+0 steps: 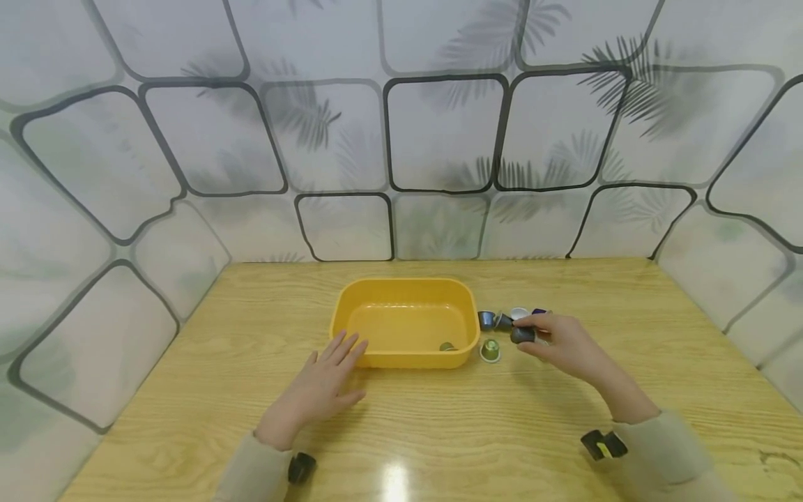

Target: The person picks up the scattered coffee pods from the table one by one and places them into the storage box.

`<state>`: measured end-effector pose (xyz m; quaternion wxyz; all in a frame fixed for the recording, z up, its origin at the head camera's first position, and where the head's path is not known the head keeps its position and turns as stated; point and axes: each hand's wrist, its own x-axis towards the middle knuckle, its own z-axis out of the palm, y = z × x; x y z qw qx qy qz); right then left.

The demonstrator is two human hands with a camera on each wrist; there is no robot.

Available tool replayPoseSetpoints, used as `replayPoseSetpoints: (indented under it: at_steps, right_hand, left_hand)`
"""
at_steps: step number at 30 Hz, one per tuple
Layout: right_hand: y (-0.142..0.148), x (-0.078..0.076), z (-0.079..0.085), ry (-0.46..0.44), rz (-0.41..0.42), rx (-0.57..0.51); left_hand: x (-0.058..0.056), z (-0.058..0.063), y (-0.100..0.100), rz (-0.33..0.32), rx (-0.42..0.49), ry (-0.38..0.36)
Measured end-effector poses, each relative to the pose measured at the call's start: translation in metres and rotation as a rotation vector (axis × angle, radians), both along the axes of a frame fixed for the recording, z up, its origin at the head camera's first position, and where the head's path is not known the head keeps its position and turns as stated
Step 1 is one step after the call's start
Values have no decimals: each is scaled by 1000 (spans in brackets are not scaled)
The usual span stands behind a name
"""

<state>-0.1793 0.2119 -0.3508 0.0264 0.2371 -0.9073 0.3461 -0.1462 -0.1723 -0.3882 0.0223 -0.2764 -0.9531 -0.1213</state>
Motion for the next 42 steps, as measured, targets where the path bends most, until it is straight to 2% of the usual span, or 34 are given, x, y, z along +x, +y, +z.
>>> replayPoseSetpoints:
  at_steps: [4,11,18,24,42]
  right_hand:
    - [-6,-3,-6,9,-26,-51]
    - [-17,-6,-10,39,-82,-79]
    - [-27,-9,-11,-3,-68,-221]
    - [-33,-15,-12,-43,-55,-288]
    - [-56,-31,-15,-86,-25,-271]
  left_hand:
    - [0,0,0,1,-2,0]
    - [0,-1,-2,0,-2,8]
    - [0,0,-2,3,-2,-1]
    - [1,0,-2,2,6,-7]
    - [-1,-2,-2,5,4,-3]
